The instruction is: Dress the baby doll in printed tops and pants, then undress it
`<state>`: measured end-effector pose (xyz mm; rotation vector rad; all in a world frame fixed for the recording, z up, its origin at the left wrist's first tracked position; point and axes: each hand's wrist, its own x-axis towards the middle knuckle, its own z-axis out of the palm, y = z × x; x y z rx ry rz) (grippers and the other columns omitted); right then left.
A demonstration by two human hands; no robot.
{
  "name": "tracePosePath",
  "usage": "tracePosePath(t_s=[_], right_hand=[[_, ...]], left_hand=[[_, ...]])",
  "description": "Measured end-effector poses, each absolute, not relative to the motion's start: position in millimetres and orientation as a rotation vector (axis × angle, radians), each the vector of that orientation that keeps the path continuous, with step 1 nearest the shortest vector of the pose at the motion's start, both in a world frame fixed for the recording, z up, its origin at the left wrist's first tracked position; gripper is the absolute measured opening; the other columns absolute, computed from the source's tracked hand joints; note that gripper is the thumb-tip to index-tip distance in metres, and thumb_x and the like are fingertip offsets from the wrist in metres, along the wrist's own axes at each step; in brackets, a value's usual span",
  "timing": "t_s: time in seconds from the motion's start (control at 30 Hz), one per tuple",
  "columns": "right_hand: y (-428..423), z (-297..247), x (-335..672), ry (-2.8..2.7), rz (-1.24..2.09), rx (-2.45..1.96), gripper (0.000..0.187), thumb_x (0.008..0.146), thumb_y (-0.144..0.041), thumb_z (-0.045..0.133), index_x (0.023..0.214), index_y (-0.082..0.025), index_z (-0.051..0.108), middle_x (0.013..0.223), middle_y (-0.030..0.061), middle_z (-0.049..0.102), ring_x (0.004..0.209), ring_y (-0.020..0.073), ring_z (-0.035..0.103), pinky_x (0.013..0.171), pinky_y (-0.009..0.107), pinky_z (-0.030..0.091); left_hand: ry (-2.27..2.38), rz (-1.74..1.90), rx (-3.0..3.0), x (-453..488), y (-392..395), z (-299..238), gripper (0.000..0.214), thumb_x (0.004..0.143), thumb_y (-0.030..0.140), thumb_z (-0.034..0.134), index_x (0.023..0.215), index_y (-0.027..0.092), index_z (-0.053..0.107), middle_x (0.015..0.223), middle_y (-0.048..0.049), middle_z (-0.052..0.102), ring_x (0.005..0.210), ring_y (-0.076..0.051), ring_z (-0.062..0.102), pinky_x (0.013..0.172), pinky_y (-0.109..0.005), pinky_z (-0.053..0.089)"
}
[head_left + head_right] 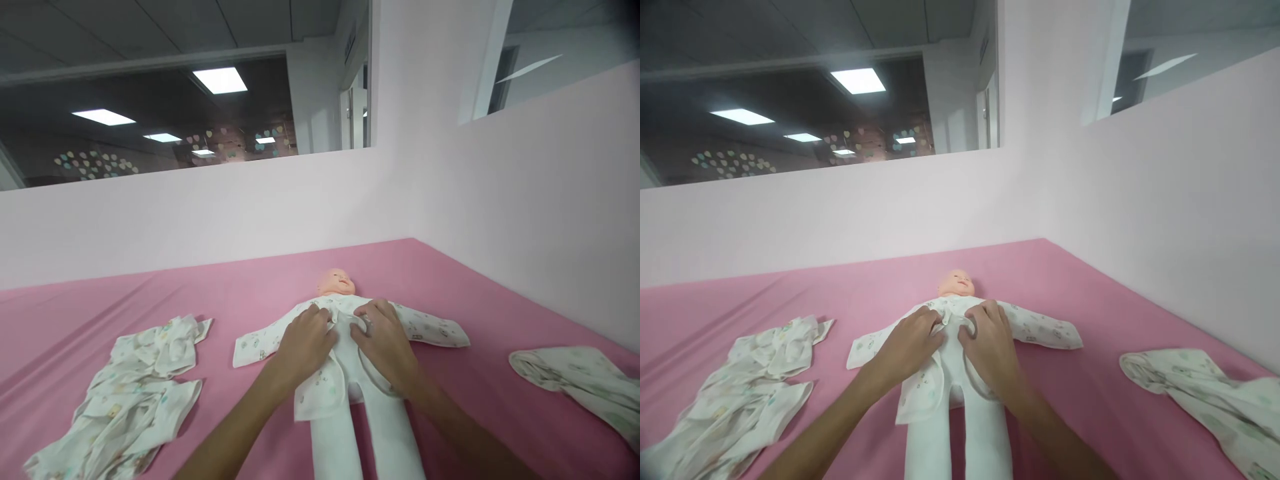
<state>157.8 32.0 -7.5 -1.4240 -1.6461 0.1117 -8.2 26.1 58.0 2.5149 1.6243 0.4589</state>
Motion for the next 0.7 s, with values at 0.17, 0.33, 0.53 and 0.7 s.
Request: tracePosePath(t_s=[0.17,0.33,0.53,0.7], right_hand=[[25.8,-5.2,160.0,-1.595,0.305,-1.497,0.008,0.079,-0.024,0.051,0.078,-0.022,0.059,0.084,0.004,0.061,0.086,0.0235,0.054,0.079,0.039,0.042],[27.3,-0.1,161.8,-1.495,0.416,-1.357,0.009,0.081,-0.023,0.047,0.075,-0.022,0.054,0.085,0.0034,0.061,0.085,0.0215,0.054,0.078,0.036,0.042],[20.3,3.7,155.7,-1.365,0.652,-1.175,0.014,0.086,-0.033,0.049,0.083,-0.022,0.058,0.092,0.0021,0.066,0.087,0.0198,0.059,0.08,0.033,0.044],[17.9,6.4,152.5,-1.248,0.771,-1.185,0.021,0.086,-0.041,0.052,0.081,-0.022,0.06,0.076,0.0006,0.064,0.068,0.0183,0.057,0.062,0.029,0.042]], left_hand=[[1.791,0.222,2.72,-3.8,25.0,54.5,0.02,0.086,0.009,0.037,0.084,0.017,0.056,0.089,-0.0077,0.061,0.07,-0.019,0.055,0.056,-0.028,0.028],[1.717,0.372,2.717,-1.2,32.5,52.2,0.024,0.093,0.016,0.036,0.084,0.017,0.058,0.089,-0.0075,0.063,0.074,-0.019,0.057,0.061,-0.028,0.033],[1.645,0.688,2.702,2.8,34.2,34.8,0.026,0.095,0.018,0.034,0.083,0.019,0.057,0.083,-0.0035,0.063,0.075,-0.019,0.056,0.064,-0.029,0.033],[1.709,0.685,2.731,9.1,32.5,28.5,0.024,0.094,0.016,0.035,0.084,0.019,0.057,0.089,-0.0047,0.065,0.079,-0.02,0.057,0.063,-0.03,0.031]])
